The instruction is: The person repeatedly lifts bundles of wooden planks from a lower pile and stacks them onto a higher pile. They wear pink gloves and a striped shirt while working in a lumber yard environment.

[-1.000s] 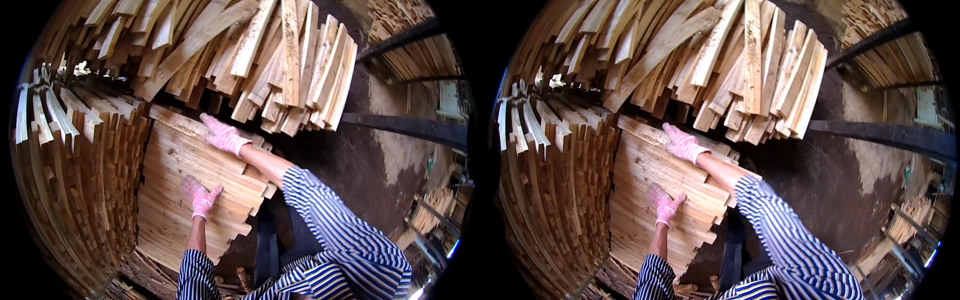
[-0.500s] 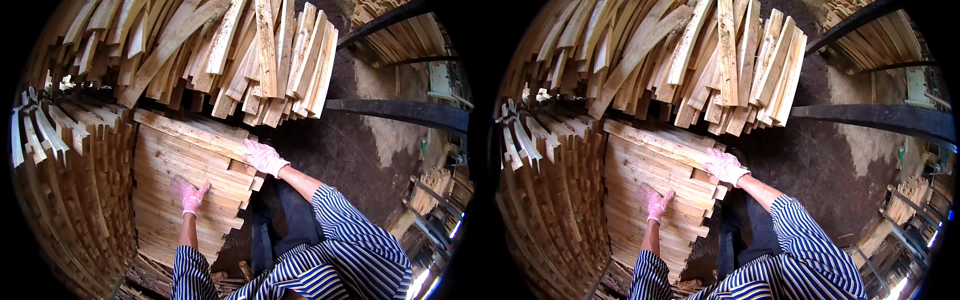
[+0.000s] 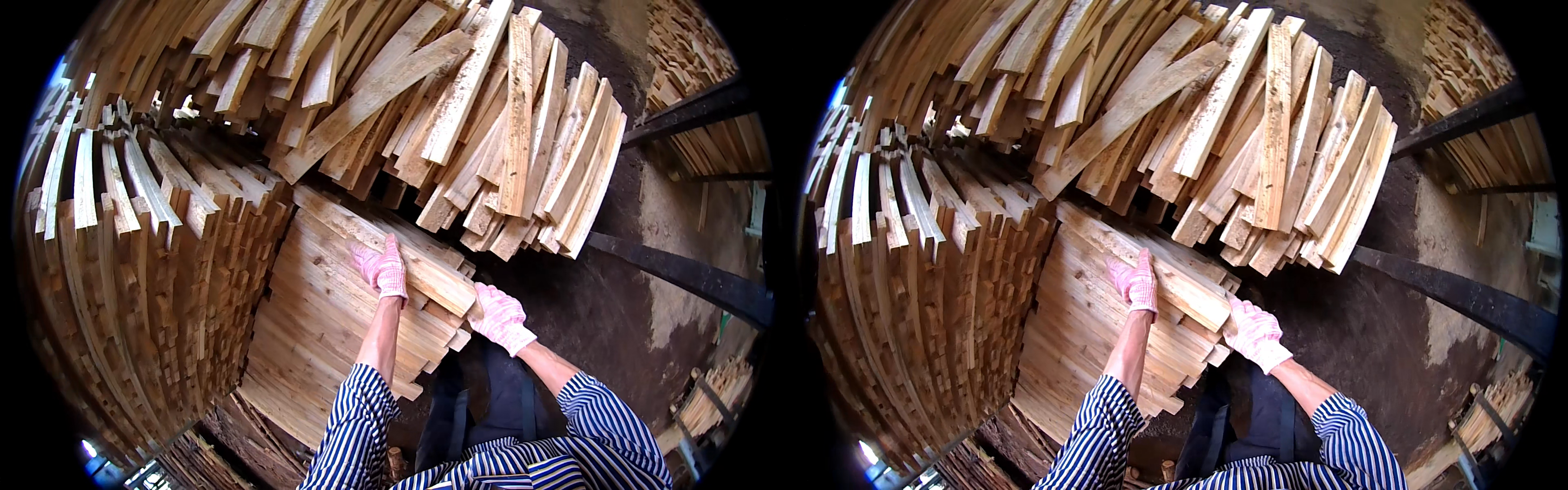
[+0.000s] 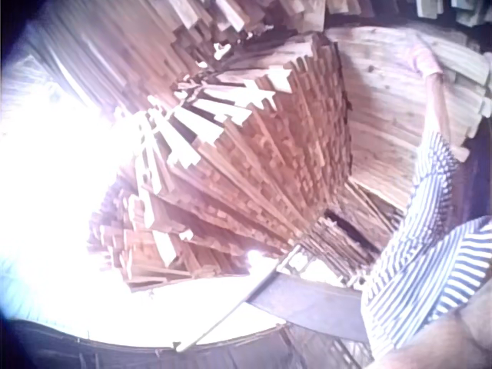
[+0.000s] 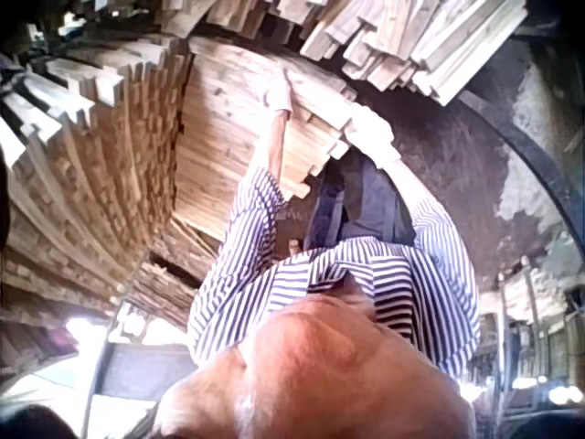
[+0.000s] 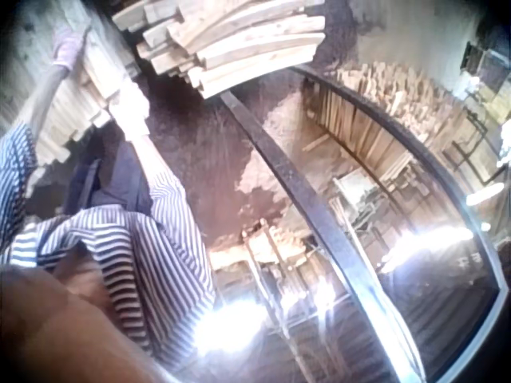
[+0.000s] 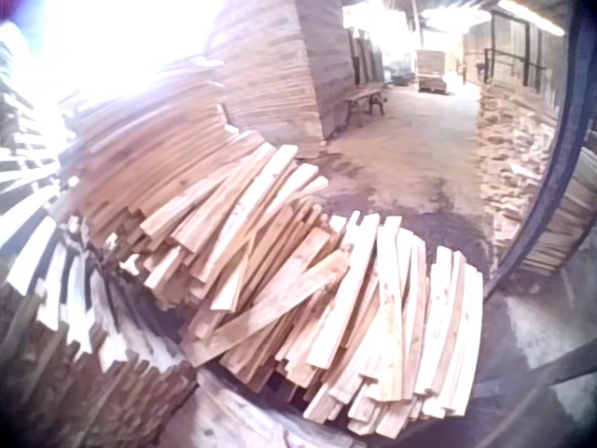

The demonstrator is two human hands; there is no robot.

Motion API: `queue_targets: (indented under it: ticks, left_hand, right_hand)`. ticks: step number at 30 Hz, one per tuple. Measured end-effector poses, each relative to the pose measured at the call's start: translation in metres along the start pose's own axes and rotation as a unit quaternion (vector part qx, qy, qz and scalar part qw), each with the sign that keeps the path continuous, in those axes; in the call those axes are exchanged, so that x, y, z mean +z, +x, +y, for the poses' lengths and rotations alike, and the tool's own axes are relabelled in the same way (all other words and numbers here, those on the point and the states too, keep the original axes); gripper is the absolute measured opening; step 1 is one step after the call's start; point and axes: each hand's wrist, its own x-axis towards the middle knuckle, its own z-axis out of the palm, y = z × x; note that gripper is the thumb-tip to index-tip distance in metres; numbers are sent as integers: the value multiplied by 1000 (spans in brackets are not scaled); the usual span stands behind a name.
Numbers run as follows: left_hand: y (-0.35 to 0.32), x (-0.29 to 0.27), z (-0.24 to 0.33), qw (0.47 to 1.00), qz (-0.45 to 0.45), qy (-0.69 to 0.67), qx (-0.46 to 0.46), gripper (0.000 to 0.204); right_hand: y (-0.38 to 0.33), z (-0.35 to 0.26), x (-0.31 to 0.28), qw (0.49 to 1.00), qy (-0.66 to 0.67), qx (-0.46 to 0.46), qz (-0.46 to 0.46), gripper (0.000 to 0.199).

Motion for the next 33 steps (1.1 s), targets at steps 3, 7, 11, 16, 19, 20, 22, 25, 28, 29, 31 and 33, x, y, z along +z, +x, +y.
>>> queue_targets:
  ticks: [3, 7, 11, 16, 19, 20, 22, 25, 28, 29, 31, 33]
  left_hand:
    - [3, -7, -12, 995, 10, -86, -55, 103]
    - [-21, -37, -20, 943, -48, -285, -162, 90]
    - [-71, -72, -74, 908, 1, -398, -131, 89]
    - [-82, -82, -115, 903, 20, -417, -102, 87]
    - [-66, -80, -122, 882, -62, -450, -126, 81]
    - [-56, -85, -146, 881, -82, -443, -146, 79]
    - [-52, -88, -182, 855, -120, -473, -173, 76]
    - [-43, -80, -166, 795, -156, -566, -154, 77]
    - [-34, -86, -183, 774, -197, -585, -138, 72]
    - [-35, -86, -182, 768, -202, -590, -145, 66]
    - [-41, -91, -182, 732, -192, -623, -201, 64]
    - [-41, -99, -189, 715, -190, -647, -185, 70]
  right_hand:
    - [-7, -5, -11, 998, 19, -19, -52, 78]
    - [2, 12, -24, 998, 14, -18, -54, 80]
    - [17, 16, -16, 998, 40, -25, -49, 82]
    - [26, 24, 19, 996, 63, -45, -33, 73]
    - [33, 30, 25, 992, 107, -60, -26, 63]
    - [37, 27, 22, 991, 95, -83, -38, 63]
    - [44, 31, 16, 988, 74, -102, -86, 62]
    - [67, 54, 10, 970, 165, -93, -155, 61]
    - [64, 50, 8, 979, 154, -72, -113, 60]
    - [59, 45, 5, 983, 143, -70, -89, 59]
    - [41, 45, -5, 980, 179, -77, -24, 51]
    - [18, 37, -13, 975, 210, -71, -9, 51]
